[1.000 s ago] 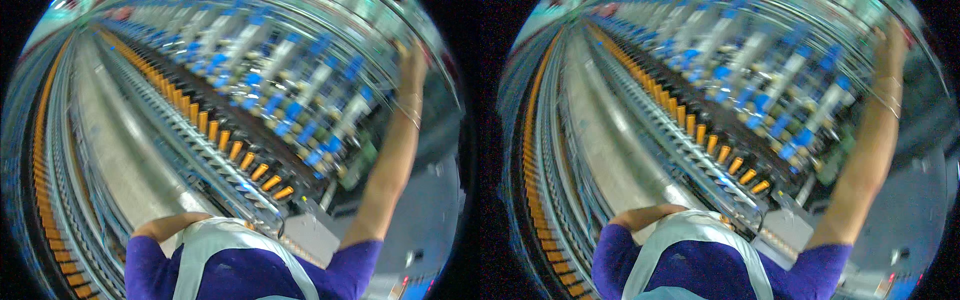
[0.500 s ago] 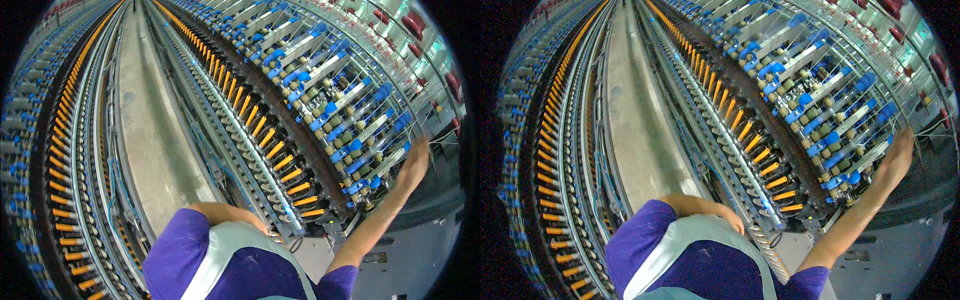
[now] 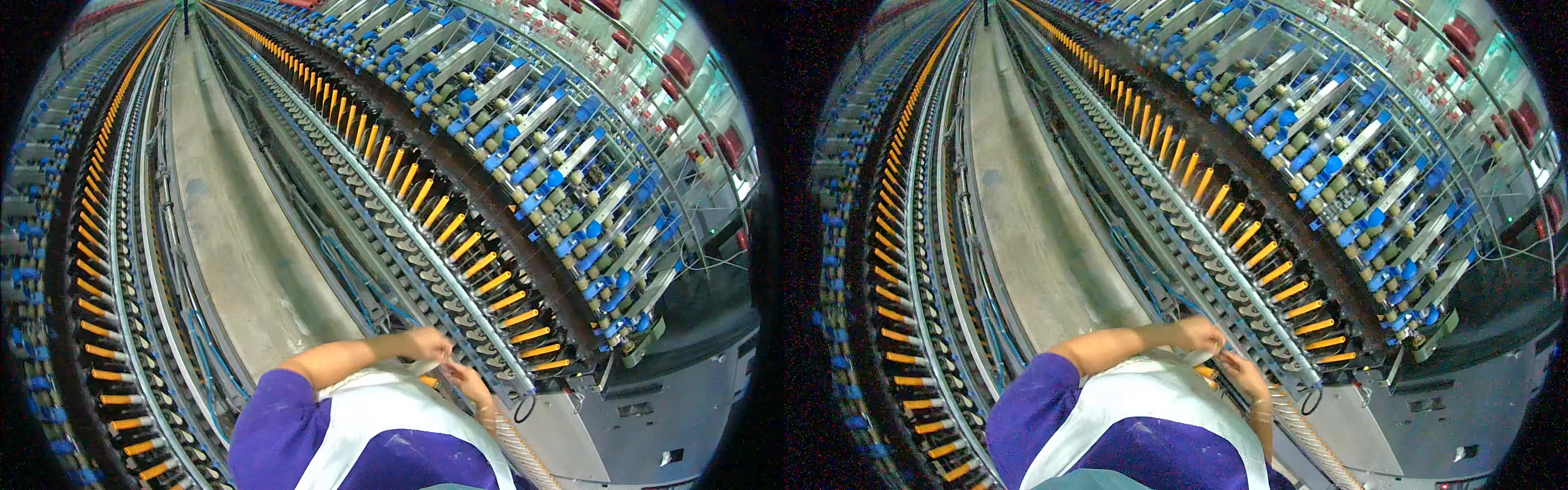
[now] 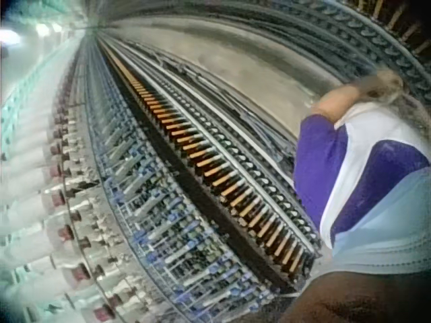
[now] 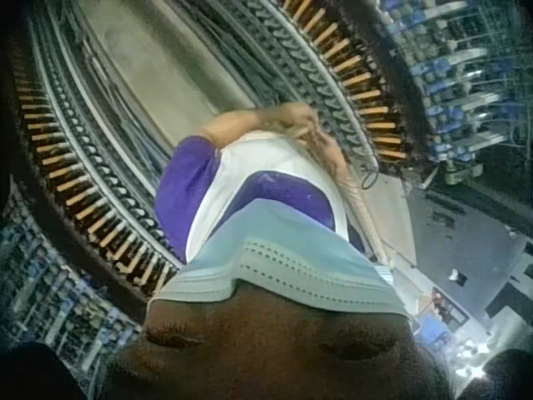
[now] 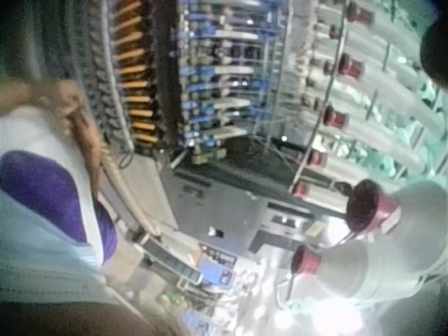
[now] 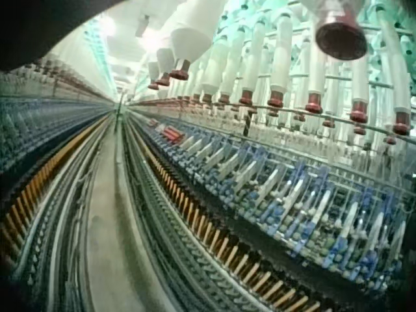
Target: The person walks along a textile machine and repeatedly threads white yarn through guides and onto yellow spindles. They handle spools and guide the thread by hand, moving along the machine row to continue the process.
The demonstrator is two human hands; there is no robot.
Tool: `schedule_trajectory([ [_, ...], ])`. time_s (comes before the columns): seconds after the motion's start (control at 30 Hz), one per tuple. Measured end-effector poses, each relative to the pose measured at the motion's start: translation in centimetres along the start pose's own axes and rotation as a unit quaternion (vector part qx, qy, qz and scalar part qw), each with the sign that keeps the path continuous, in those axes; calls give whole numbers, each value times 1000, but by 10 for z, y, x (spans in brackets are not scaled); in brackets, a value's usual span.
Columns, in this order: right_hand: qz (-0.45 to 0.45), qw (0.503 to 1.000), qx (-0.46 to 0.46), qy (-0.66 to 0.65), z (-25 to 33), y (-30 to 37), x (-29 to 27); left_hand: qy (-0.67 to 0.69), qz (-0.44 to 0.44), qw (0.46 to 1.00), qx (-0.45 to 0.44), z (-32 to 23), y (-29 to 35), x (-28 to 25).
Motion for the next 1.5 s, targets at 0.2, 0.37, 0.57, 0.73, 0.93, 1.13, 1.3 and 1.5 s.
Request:
schedule_trajectory([
  [0.2,21,949,-287,-130,178,-136,24,513,-414,747,-78,46,113,-135],
  [0.37,89,936,-302,-157,294,-245,48,711,-356,594,-124,82,166,-109],
  [0.57,45,979,-200,-9,362,-345,71,137,-630,703,-301,76,287,-267],
  [0.73,122,964,-235,31,435,-413,82,-267,-478,815,-190,13,280,-415],
  [0.93,234,942,-235,61,483,-490,108,-115,-524,839,-92,55,326,-520],
  [1.13,219,937,-169,214,475,-550,109,432,-757,462,165,151,505,-594],
  [1.3,104,905,-146,-386,474,-579,127,165,-527,791,-261,212,519,-575],
  [1.5,-81,809,-156,-561,479,-603,197,-235,-265,913,-202,299,512,-557],
])
Point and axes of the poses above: each hand's wrist, its own y-axis away from the middle knuckle, its own x-axis out of the palm, z = x × y, the point moved 5 cm from there along -y, towards the middle knuckle, and after that the axes turned 6 degrees about z, right-handed, at the moved point
